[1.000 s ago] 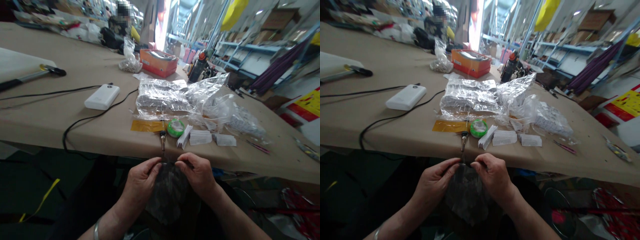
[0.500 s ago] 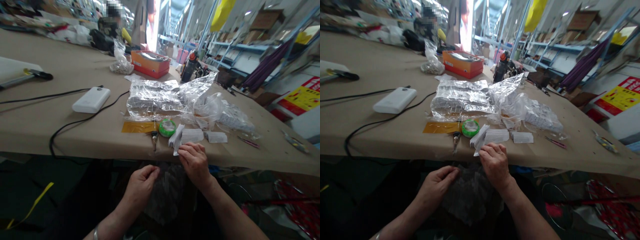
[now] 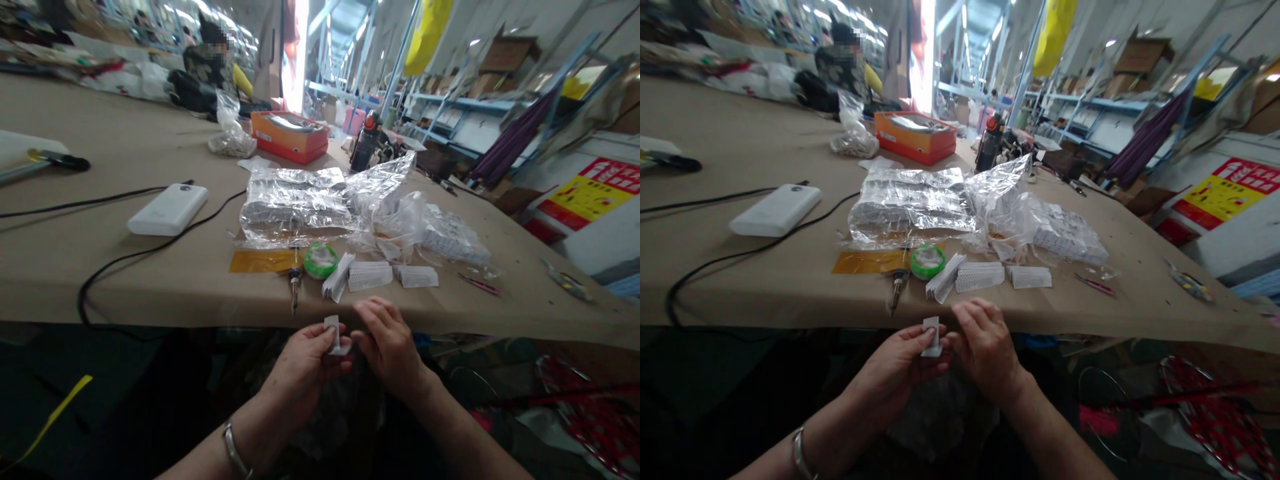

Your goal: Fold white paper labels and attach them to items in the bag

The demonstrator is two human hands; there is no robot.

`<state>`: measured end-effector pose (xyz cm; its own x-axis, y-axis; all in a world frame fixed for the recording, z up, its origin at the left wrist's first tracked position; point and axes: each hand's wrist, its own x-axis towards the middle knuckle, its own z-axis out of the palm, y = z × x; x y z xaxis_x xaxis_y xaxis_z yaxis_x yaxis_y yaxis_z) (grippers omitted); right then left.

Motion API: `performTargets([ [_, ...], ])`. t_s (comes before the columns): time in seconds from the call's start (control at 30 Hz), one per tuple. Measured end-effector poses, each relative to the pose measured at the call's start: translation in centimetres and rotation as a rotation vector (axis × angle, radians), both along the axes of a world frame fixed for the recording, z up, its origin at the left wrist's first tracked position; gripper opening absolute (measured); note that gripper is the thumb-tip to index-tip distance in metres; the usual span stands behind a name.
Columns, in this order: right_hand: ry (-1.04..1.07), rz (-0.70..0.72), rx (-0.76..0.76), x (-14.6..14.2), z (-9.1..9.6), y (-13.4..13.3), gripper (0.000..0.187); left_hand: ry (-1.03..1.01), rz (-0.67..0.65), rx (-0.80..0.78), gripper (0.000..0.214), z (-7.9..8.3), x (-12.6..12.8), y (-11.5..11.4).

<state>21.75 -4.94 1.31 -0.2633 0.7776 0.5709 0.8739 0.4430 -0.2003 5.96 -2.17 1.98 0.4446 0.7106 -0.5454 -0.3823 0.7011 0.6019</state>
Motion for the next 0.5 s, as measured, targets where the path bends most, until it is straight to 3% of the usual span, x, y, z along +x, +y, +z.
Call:
performTargets([
  [0.1,-0.111,-0.225,-0.057,1.4,-0.1,1.8,0.05,0.11,-0.033,0.01,0.018,0.2,-0.1,-0.3],
  [0.17,-0.173,-0.266,-0.081,1.9,-0.4,2.4,0.047,0.116,-0.05,0.019,0.018,0.0,-0.2,-0.5],
  [0.37,-0.019,-0.156,0.013,3.0,-1.5,2.0,0.018,0.121,-0.104,0.028,0.01,-0.5,-0.2,-0.7],
  [0.5,0.214,-0.075,0.054,3.1,-1.5,1.4,0.014,0.131,-0.104,-0.02,0.006,0.0,-0.1,-0.5],
])
